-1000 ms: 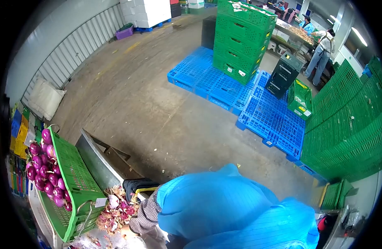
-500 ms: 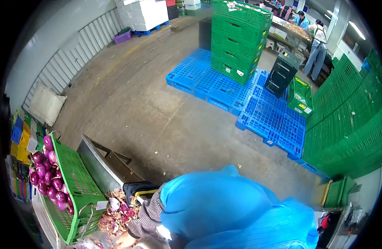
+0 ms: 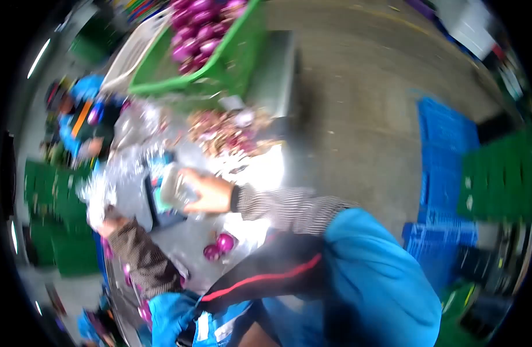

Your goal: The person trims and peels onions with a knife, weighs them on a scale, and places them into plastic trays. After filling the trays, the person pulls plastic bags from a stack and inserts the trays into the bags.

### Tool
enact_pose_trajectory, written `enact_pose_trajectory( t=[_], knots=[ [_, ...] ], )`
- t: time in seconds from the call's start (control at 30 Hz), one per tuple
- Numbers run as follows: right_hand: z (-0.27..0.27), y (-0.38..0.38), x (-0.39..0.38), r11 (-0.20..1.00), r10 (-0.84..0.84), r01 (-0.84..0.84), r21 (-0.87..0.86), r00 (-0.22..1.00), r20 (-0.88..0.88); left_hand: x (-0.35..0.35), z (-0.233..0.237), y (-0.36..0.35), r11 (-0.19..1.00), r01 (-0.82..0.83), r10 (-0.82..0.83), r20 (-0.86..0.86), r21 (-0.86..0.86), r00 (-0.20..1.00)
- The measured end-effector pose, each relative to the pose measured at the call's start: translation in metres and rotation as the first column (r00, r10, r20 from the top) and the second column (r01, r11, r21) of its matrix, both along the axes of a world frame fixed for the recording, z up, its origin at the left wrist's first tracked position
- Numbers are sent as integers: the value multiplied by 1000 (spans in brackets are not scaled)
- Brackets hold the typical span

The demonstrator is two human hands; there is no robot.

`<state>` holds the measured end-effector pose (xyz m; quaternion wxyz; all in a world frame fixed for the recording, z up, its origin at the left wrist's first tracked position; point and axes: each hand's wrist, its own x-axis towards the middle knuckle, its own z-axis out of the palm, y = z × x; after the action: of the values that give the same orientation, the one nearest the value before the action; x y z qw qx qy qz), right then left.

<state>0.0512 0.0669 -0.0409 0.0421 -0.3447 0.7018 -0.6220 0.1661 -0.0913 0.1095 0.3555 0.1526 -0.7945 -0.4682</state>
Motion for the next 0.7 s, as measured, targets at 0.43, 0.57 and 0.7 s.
enact_pose_trajectory(
  t=[0.43,0.57,0.7],
  knots=[
    [14,79,35,895,188,-154,420,981,-41,15,-77,69,742,637,-618,158,-208,771],
    [-52,121,1,992,-9,46,-119,957,288,42,-105,76,829,544,-517,194,-132,834],
    [-43,180,-71,923,-298,383,24,676,673,57,-130,75,891,446,-409,273,-85,871]
  ],
)
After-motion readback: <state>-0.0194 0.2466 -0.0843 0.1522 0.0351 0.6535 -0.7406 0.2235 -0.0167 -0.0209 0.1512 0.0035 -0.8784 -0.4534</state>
